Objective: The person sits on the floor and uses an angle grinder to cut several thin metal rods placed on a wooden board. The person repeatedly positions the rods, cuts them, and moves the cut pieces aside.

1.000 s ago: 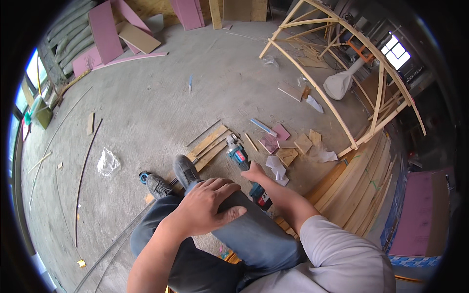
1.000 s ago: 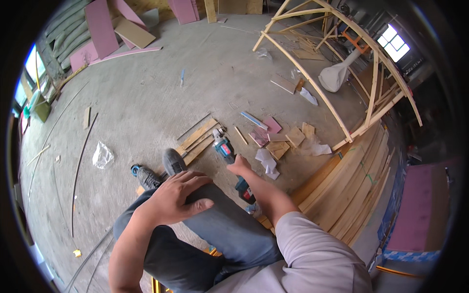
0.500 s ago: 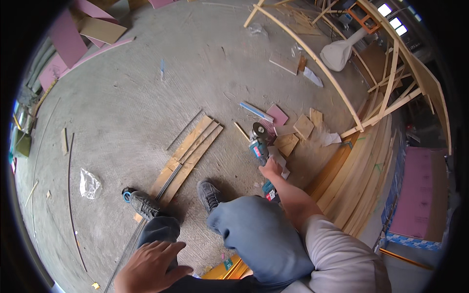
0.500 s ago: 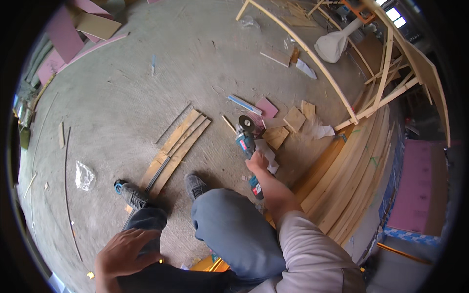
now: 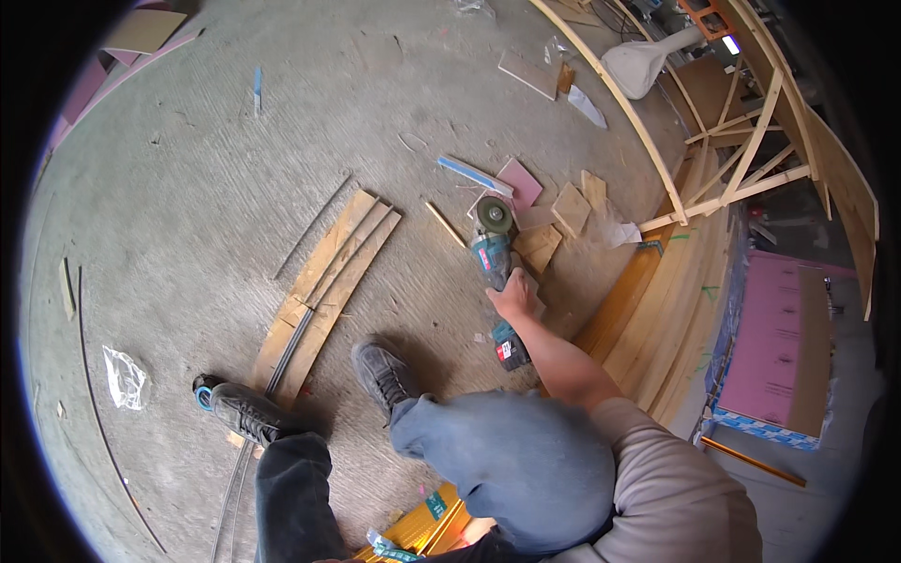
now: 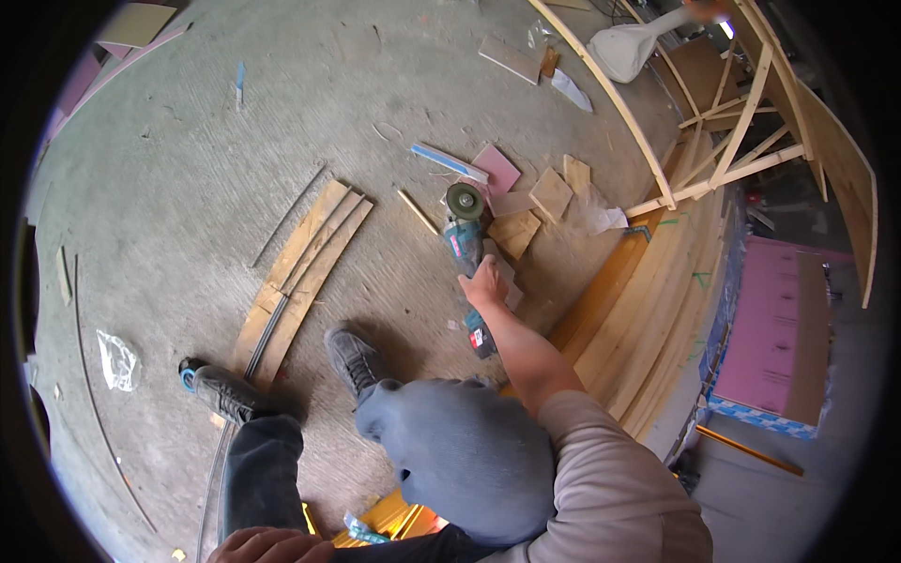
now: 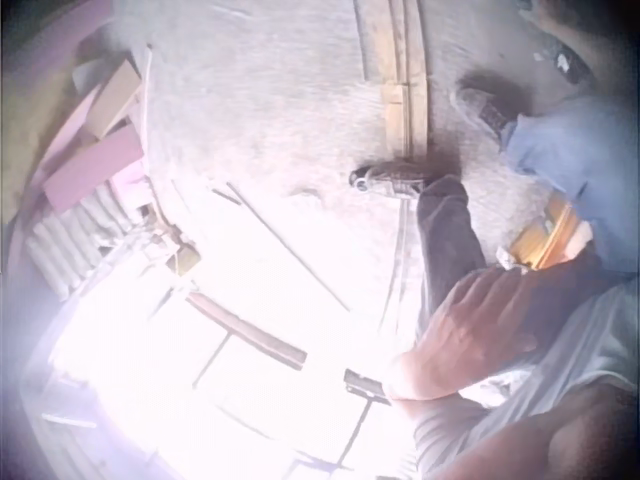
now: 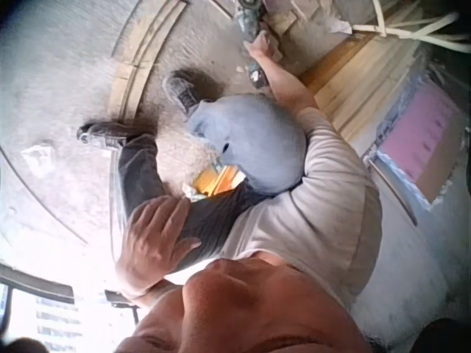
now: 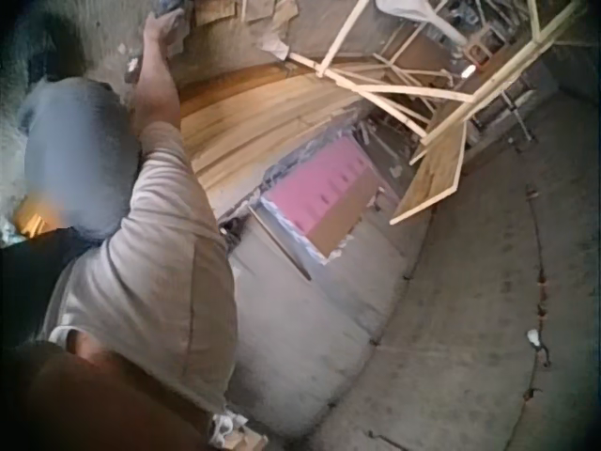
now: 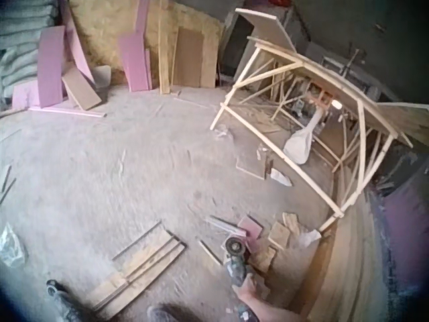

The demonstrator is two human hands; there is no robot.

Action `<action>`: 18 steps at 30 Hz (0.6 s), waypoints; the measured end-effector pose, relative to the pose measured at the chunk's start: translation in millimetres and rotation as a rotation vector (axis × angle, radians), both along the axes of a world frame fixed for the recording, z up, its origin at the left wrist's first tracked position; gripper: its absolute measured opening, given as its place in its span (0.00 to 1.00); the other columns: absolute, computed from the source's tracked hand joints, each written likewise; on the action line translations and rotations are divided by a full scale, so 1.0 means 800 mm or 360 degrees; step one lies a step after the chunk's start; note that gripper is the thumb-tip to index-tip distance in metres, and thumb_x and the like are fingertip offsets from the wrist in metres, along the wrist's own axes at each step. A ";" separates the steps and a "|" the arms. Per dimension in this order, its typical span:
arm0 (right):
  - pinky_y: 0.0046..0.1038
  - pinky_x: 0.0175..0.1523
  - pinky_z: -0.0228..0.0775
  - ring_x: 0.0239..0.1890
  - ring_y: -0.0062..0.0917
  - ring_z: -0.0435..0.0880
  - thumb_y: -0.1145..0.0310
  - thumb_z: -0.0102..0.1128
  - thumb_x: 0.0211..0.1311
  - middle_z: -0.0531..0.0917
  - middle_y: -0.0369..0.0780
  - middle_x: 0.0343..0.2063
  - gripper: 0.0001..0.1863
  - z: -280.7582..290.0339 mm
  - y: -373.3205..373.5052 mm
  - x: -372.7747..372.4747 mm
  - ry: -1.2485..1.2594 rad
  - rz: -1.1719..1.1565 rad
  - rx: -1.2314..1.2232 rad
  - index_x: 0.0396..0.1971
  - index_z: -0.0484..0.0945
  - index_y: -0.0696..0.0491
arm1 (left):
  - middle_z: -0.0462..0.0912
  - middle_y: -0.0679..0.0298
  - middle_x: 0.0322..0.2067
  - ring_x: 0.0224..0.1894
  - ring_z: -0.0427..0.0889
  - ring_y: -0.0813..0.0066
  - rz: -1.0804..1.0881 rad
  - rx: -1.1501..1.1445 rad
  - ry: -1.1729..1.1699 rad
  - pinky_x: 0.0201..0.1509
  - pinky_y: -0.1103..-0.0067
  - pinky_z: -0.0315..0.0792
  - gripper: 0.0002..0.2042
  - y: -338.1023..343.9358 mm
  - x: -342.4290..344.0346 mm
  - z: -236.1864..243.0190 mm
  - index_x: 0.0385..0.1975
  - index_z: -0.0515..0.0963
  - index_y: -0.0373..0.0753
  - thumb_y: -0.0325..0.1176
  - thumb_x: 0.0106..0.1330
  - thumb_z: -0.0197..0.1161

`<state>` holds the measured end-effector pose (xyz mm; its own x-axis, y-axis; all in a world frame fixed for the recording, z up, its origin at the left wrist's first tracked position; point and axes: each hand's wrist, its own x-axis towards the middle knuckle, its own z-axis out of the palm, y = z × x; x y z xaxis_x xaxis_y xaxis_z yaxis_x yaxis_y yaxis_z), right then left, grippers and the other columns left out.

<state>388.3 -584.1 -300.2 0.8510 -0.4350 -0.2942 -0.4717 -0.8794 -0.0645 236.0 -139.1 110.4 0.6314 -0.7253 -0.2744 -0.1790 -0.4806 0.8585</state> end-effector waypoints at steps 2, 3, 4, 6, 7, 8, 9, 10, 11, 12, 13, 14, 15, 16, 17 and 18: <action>0.45 0.50 0.72 0.49 0.44 0.79 0.51 0.71 0.46 0.78 0.49 0.45 0.34 0.001 -0.005 -0.003 -0.0014 -0.0003 0.0028 0.47 0.65 0.54 | 0.77 0.49 0.49 0.51 0.77 0.50 0.0006 -0.0021 -0.0027 0.55 0.62 0.70 0.28 0.001 0.001 -0.001 0.54 0.71 0.30 0.42 0.59 0.65; 0.45 0.50 0.71 0.49 0.45 0.78 0.50 0.71 0.45 0.78 0.49 0.46 0.34 0.002 -0.009 -0.006 -0.0019 -0.0012 0.0043 0.47 0.65 0.55 | 0.77 0.49 0.49 0.51 0.77 0.50 0.0009 -0.0039 -0.0036 0.55 0.61 0.70 0.27 0.001 0.001 -0.002 0.54 0.71 0.30 0.42 0.59 0.64; 0.44 0.51 0.71 0.50 0.46 0.78 0.50 0.71 0.45 0.77 0.49 0.46 0.35 0.006 -0.006 -0.007 -0.0023 -0.0019 0.0069 0.46 0.66 0.55 | 0.77 0.48 0.49 0.51 0.77 0.50 0.0013 -0.0053 -0.0031 0.55 0.61 0.70 0.27 0.003 0.002 -0.003 0.54 0.71 0.30 0.42 0.59 0.64; 0.43 0.51 0.70 0.49 0.45 0.77 0.51 0.70 0.47 0.77 0.49 0.44 0.33 0.020 -0.005 -0.021 -0.0170 -0.0006 0.0068 0.47 0.66 0.55 | 0.77 0.48 0.49 0.51 0.77 0.49 0.0006 -0.0097 0.0026 0.55 0.61 0.70 0.27 0.005 0.009 -0.010 0.54 0.71 0.30 0.42 0.60 0.64; 0.43 0.50 0.70 0.48 0.45 0.77 0.51 0.69 0.48 0.77 0.49 0.43 0.32 0.029 0.001 -0.026 -0.0251 0.0009 0.0072 0.47 0.67 0.55 | 0.77 0.48 0.49 0.51 0.77 0.49 0.0002 -0.0137 0.0082 0.55 0.61 0.70 0.27 0.010 0.014 -0.016 0.54 0.71 0.29 0.42 0.60 0.64; 0.43 0.50 0.70 0.48 0.45 0.77 0.52 0.68 0.49 0.77 0.49 0.43 0.31 0.037 0.007 -0.032 -0.0379 0.0154 0.0073 0.46 0.67 0.55 | 0.77 0.48 0.49 0.51 0.77 0.49 0.0002 -0.0177 0.0140 0.55 0.61 0.70 0.27 0.015 0.019 -0.022 0.54 0.71 0.29 0.43 0.61 0.64; 0.42 0.50 0.70 0.47 0.45 0.77 0.53 0.67 0.51 0.76 0.48 0.43 0.29 0.044 0.013 -0.039 -0.0506 0.0305 0.0072 0.46 0.68 0.55 | 0.78 0.47 0.49 0.52 0.77 0.49 0.0005 -0.0220 0.0197 0.55 0.61 0.70 0.27 0.025 0.027 -0.033 0.54 0.71 0.29 0.43 0.61 0.63; 0.42 0.50 0.69 0.47 0.44 0.77 0.54 0.66 0.53 0.76 0.48 0.43 0.27 0.040 0.018 -0.050 -0.0622 0.0452 0.0084 0.46 0.68 0.55 | 0.78 0.47 0.49 0.52 0.77 0.49 0.0009 -0.0252 0.0266 0.55 0.61 0.70 0.27 0.033 0.037 -0.048 0.54 0.71 0.28 0.43 0.62 0.63; 0.41 0.48 0.70 0.46 0.42 0.77 0.57 0.64 0.56 0.75 0.47 0.44 0.22 0.028 0.029 -0.064 -0.0586 0.0573 0.0206 0.45 0.70 0.55 | 0.78 0.47 0.49 0.52 0.77 0.49 0.0020 -0.0282 0.0335 0.55 0.61 0.70 0.26 0.042 0.046 -0.064 0.54 0.71 0.28 0.43 0.62 0.63; 0.39 0.47 0.71 0.46 0.40 0.78 0.57 0.64 0.56 0.75 0.45 0.46 0.22 0.033 0.038 -0.069 -0.0360 0.0674 0.0491 0.45 0.71 0.55 | 0.78 0.47 0.49 0.52 0.77 0.49 0.0035 -0.0339 0.0397 0.55 0.61 0.70 0.26 0.051 0.051 -0.082 0.53 0.71 0.28 0.43 0.62 0.63; 0.39 0.47 0.72 0.46 0.39 0.78 0.58 0.64 0.56 0.75 0.45 0.46 0.22 0.039 0.065 -0.064 -0.0217 0.0814 0.0560 0.45 0.71 0.55 | 0.78 0.47 0.48 0.51 0.77 0.47 0.0160 -0.0336 0.0421 0.55 0.61 0.70 0.24 0.056 0.052 -0.101 0.54 0.71 0.29 0.40 0.65 0.61; 0.38 0.47 0.72 0.46 0.39 0.78 0.59 0.64 0.57 0.75 0.45 0.46 0.21 0.042 0.098 -0.057 -0.0070 0.0962 0.0632 0.45 0.72 0.55 | 0.80 0.50 0.46 0.50 0.79 0.53 0.0393 -0.0308 0.0477 0.56 0.65 0.70 0.28 0.063 0.050 -0.127 0.53 0.72 0.29 0.47 0.63 0.62; 0.38 0.47 0.73 0.45 0.40 0.78 0.62 0.62 0.56 0.75 0.46 0.45 0.20 0.037 0.126 -0.041 -0.0183 0.1150 0.0646 0.45 0.72 0.54 | 0.82 0.52 0.43 0.49 0.81 0.59 0.0621 -0.0284 0.0539 0.57 0.69 0.70 0.32 0.067 0.045 -0.153 0.52 0.73 0.28 0.53 0.61 0.63; 0.39 0.47 0.73 0.44 0.42 0.77 0.64 0.61 0.55 0.74 0.47 0.45 0.18 0.030 0.162 -0.011 -0.0302 0.1347 0.0683 0.45 0.72 0.54 | 0.83 0.52 0.42 0.49 0.81 0.62 0.0878 -0.0178 0.0586 0.58 0.69 0.69 0.34 0.068 0.046 -0.166 0.51 0.73 0.25 0.56 0.61 0.62; 0.37 0.47 0.74 0.45 0.41 0.77 0.68 0.58 0.56 0.74 0.46 0.46 0.17 0.024 0.202 0.019 -0.0353 0.1520 0.0688 0.46 0.72 0.54 | 0.83 0.53 0.41 0.48 0.81 0.63 0.1029 -0.0072 0.0486 0.57 0.70 0.69 0.34 0.075 0.037 -0.191 0.51 0.73 0.26 0.56 0.62 0.62; 0.36 0.47 0.74 0.46 0.40 0.77 0.72 0.55 0.58 0.75 0.46 0.47 0.15 0.020 0.213 0.050 -0.0384 0.1653 0.0608 0.47 0.72 0.54 | 0.83 0.53 0.42 0.47 0.82 0.63 0.1043 -0.0135 0.0494 0.56 0.71 0.71 0.26 0.076 0.040 -0.232 0.53 0.72 0.29 0.46 0.65 0.63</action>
